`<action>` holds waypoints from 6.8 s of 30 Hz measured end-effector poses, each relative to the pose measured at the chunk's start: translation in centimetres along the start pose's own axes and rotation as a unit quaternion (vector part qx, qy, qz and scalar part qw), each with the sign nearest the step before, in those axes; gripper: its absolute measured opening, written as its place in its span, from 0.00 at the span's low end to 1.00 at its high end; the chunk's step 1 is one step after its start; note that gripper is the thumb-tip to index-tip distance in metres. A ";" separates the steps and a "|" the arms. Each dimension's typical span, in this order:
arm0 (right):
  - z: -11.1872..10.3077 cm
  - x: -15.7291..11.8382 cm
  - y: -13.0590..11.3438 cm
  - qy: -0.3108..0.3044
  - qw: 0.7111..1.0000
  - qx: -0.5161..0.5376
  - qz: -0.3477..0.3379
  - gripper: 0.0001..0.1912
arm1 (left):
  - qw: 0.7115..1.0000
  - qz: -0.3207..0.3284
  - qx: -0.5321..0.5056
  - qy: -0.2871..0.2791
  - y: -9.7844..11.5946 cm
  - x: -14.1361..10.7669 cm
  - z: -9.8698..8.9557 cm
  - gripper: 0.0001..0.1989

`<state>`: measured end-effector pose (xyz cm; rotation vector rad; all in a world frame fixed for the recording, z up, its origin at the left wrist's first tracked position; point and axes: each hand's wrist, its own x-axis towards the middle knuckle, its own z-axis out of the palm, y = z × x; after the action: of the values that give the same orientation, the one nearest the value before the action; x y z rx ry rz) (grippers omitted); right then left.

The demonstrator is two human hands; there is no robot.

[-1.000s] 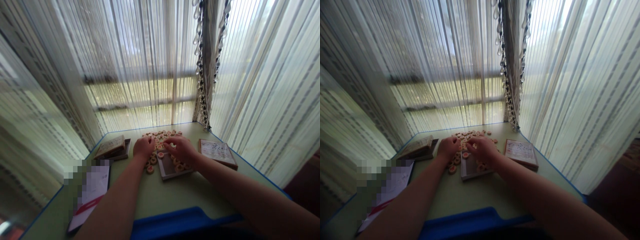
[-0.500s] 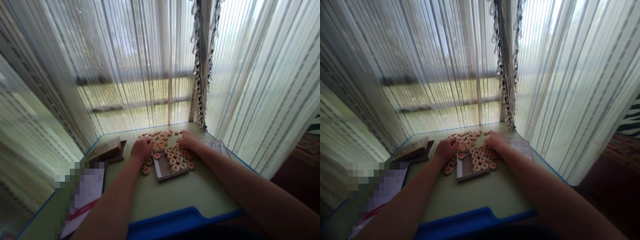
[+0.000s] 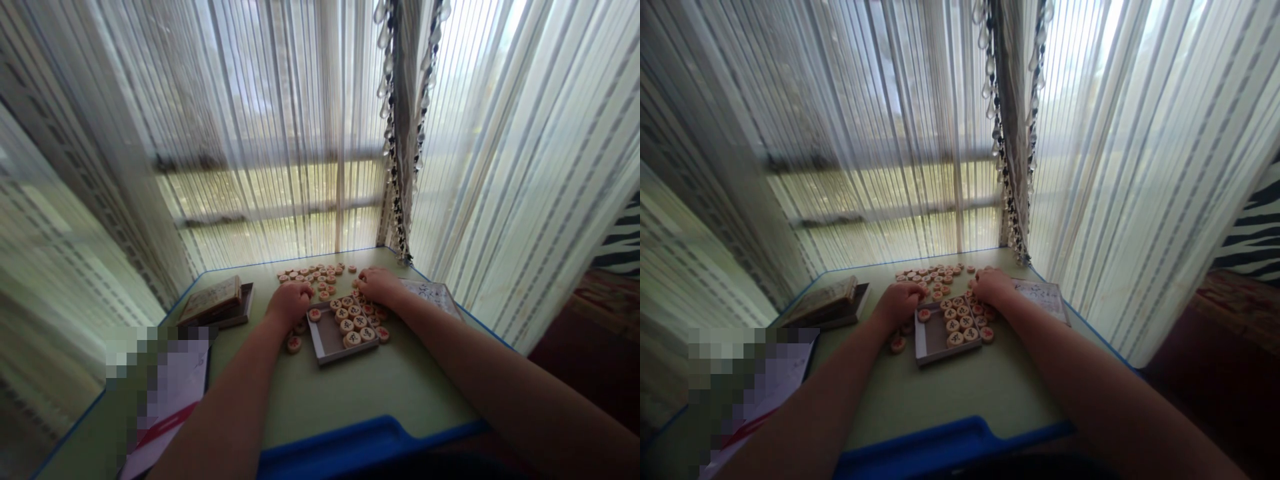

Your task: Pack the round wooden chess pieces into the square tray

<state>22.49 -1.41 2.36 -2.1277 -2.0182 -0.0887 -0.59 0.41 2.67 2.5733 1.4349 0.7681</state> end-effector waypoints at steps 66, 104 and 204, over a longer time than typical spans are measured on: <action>0.1 -0.3 0.0 -0.010 0.999 -0.027 -0.019 0.25 | 0.999 0.045 0.007 -0.030 -0.5 0.2 1.1 0.14; 0.1 -0.2 0.1 -0.012 0.999 -0.024 -0.022 0.26 | 0.996 -0.031 -0.089 0.005 -0.1 0.2 0.8 0.05; -2.0 -3.9 -4.7 0.144 0.960 0.104 -0.215 0.10 | 0.893 -0.026 -0.432 -0.121 2.2 0.0 -0.3 0.16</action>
<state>17.82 -5.42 4.12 -1.4314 -2.1601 -0.2263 1.00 -0.87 3.60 1.8411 0.8029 0.7958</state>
